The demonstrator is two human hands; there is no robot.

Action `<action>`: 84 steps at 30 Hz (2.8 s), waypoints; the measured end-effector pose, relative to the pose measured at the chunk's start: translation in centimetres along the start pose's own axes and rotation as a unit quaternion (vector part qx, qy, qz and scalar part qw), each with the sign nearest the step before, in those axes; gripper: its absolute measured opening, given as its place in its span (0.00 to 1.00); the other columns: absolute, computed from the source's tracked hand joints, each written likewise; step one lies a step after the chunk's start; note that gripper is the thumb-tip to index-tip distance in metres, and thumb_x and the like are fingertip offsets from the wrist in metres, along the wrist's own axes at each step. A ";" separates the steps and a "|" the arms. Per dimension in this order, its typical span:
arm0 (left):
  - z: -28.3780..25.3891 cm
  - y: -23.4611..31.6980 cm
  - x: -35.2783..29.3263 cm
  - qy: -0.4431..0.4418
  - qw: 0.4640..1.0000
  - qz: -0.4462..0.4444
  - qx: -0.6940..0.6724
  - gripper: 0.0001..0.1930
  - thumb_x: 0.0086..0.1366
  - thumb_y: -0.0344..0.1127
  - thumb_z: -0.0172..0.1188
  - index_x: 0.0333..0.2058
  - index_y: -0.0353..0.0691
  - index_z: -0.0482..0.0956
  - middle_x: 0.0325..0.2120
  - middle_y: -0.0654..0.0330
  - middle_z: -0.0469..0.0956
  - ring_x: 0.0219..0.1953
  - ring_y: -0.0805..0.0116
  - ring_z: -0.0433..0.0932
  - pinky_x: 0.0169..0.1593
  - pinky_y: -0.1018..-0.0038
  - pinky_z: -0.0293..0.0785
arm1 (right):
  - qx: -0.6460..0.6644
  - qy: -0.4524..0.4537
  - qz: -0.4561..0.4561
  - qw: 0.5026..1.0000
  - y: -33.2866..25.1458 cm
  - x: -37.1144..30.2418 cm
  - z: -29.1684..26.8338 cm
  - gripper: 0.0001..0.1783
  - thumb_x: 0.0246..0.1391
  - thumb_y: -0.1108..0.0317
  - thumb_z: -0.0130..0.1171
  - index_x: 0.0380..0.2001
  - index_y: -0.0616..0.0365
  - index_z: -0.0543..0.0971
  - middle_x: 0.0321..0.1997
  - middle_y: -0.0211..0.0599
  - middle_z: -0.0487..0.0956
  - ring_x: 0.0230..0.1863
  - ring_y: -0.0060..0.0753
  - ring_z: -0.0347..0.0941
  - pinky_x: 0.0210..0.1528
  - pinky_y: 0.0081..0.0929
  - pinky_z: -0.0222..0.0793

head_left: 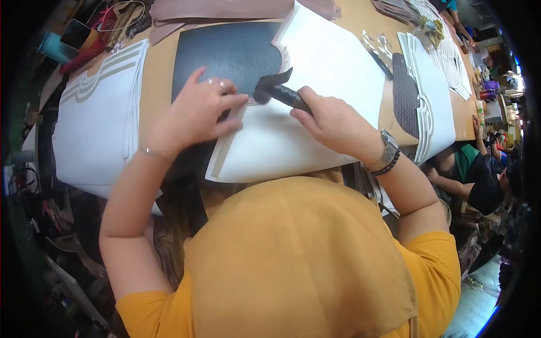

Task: The person constructs leather items by folding edges, applying adhesive strips, and hammering the folds flat using a small hammer on a black work mat.

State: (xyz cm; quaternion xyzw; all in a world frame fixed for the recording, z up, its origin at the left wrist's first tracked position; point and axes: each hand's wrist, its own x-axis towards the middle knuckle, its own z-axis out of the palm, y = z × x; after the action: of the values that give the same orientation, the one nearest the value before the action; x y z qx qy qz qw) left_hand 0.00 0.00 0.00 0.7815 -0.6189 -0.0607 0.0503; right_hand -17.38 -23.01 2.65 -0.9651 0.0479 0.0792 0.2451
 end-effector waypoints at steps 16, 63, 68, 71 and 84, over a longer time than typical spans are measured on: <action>5.9 7.0 -3.8 0.212 0.940 -0.266 -0.030 0.30 0.62 0.55 0.64 0.57 0.42 0.77 0.58 0.56 0.71 0.62 0.57 0.68 0.63 0.33 0.57 | 0.020 -0.004 -0.072 0.997 -0.4 3.3 0.1 0.17 0.67 0.57 0.53 0.44 0.61 0.71 0.28 0.55 0.78 0.31 0.60 0.76 0.35 0.46 0.70; 3.6 5.7 -1.3 0.198 0.928 -0.231 -0.216 0.17 0.62 0.26 0.61 0.51 0.34 0.80 0.43 0.47 0.76 0.46 0.48 0.78 0.50 0.63 0.75 | 0.036 0.063 -0.035 0.997 0.7 4.3 1.2 0.19 0.67 0.54 0.53 0.41 0.63 0.71 0.29 0.60 0.79 0.35 0.64 0.77 0.39 0.51 0.71; 2.6 5.0 -2.6 0.154 0.899 -0.259 -0.319 0.17 0.62 0.25 0.60 0.51 0.35 0.80 0.42 0.48 0.77 0.44 0.50 0.78 0.48 0.62 0.75 | 0.064 0.041 -0.076 0.994 -0.2 3.2 1.7 0.17 0.68 0.57 0.52 0.43 0.64 0.70 0.29 0.60 0.78 0.33 0.63 0.75 0.37 0.47 0.70; 3.2 5.9 -3.7 0.207 0.935 -0.207 -0.200 0.17 0.62 0.25 0.60 0.51 0.34 0.80 0.40 0.50 0.77 0.41 0.52 0.79 0.46 0.64 0.75 | 0.058 0.048 -0.007 0.997 -0.2 3.9 1.2 0.19 0.67 0.54 0.53 0.41 0.62 0.69 0.28 0.59 0.79 0.34 0.64 0.77 0.37 0.51 0.72; 3.3 6.5 -6.6 0.210 0.902 -0.241 -0.290 0.13 0.62 0.23 0.60 0.46 0.31 0.81 0.36 0.51 0.77 0.37 0.56 0.78 0.43 0.67 0.75 | 0.024 -0.018 -0.053 0.998 -2.4 2.2 2.5 0.16 0.67 0.57 0.54 0.41 0.62 0.70 0.28 0.56 0.77 0.32 0.63 0.75 0.35 0.48 0.69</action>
State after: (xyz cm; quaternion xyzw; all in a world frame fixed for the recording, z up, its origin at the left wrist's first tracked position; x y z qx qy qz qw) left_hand -8.26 4.89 -2.06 0.8525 -0.3415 -0.0817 0.3873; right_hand -15.24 -19.88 1.23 -0.9587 -0.0057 0.0818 0.2725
